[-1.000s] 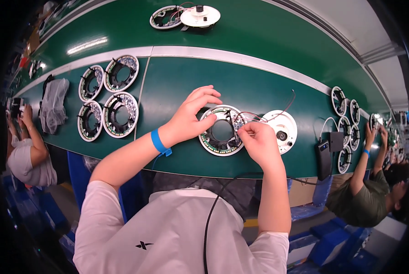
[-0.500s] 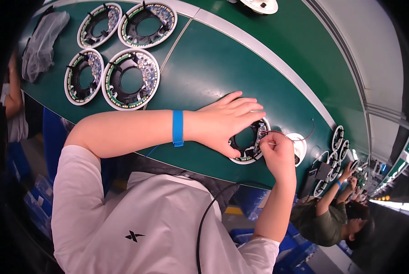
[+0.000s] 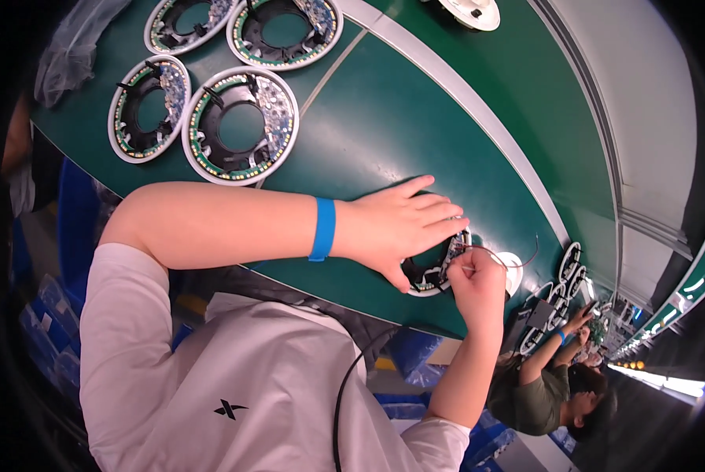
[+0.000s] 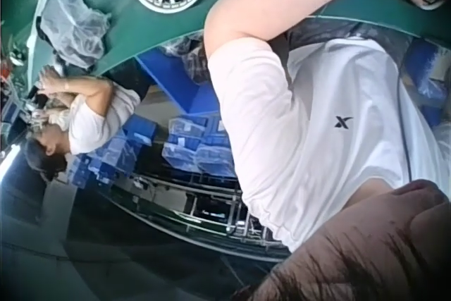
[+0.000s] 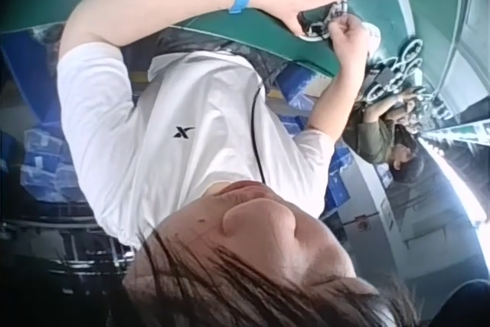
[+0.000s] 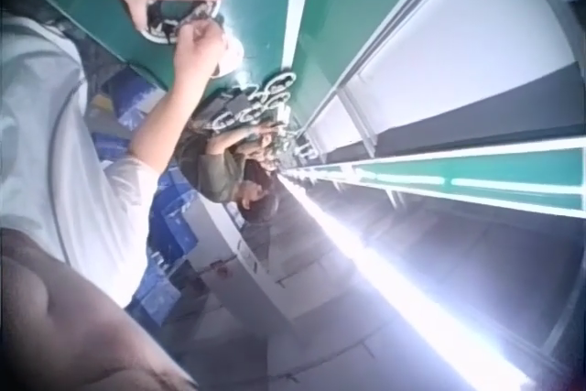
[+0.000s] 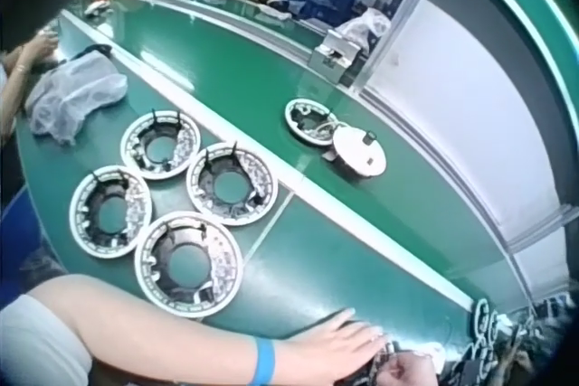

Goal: The person assembles circular LED light fixtures by hand, connecting electrical wiring to a circular LED board and mounting it into a fixture housing.

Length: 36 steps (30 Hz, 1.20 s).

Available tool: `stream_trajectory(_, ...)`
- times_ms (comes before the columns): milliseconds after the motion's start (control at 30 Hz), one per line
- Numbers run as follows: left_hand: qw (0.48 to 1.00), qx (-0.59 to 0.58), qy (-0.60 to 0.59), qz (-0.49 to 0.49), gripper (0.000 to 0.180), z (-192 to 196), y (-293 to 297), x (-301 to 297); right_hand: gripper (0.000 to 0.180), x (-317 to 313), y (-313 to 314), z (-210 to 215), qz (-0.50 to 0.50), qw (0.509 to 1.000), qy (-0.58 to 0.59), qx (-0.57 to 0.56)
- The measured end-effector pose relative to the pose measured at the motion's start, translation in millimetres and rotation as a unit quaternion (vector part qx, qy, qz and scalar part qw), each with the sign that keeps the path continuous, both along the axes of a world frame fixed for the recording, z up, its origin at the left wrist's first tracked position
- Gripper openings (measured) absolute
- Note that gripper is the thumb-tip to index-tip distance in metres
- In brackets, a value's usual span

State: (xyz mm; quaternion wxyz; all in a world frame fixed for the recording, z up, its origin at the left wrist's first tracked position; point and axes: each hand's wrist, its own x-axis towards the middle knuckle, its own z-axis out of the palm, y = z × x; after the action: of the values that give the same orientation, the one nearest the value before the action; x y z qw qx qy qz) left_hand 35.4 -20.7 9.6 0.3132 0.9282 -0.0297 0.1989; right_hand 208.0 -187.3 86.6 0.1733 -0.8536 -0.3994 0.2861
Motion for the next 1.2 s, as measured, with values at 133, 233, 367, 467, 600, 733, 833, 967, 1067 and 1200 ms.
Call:
stream_trajectory(133,1.0,-0.004,-0.002,0.001,0.117,6,-3,1,0.007,-15,2,16,0.047,0.993,-0.105,-0.014)
stream_trajectory(233,1.0,-0.017,0.001,0.001,0.117,12,-13,3,0.009,-17,-6,25,0.06,0.991,-0.122,-0.013)
stream_trajectory(367,1.0,-0.022,-0.007,0.0,0.116,11,-13,4,0.009,-14,-4,25,0.069,0.99,-0.121,-0.02)
stream_trajectory(467,1.0,-0.023,-0.013,0.006,0.115,6,-13,6,0.009,-13,0,22,0.069,0.99,-0.119,-0.036)
stream_trajectory(600,1.0,-0.017,-0.025,0.004,0.114,3,-11,11,0.01,-6,-6,14,0.083,0.988,-0.128,-0.003)
stream_trajectory(733,1.0,-0.013,-0.008,-0.006,0.111,-1,-6,6,0.012,-9,-3,3,0.077,0.99,-0.12,0.001)
stream_trajectory(833,1.0,-0.013,0.003,-0.006,0.109,-2,-5,1,0.013,-10,1,3,0.078,0.991,-0.113,-0.007)
stream_trajectory(967,1.0,0.0,-0.002,0.007,0.109,-5,-7,1,0.011,-7,7,12,0.045,0.99,-0.109,-0.079)
stream_trajectory(1067,1.0,0.005,-0.005,0.011,0.109,-4,-7,3,0.012,-1,9,24,-0.012,0.996,0.027,-0.084)
stream_trajectory(1200,1.0,0.008,-0.017,0.012,0.109,-6,-8,4,0.011,9,2,22,-0.027,0.996,0.058,-0.068)
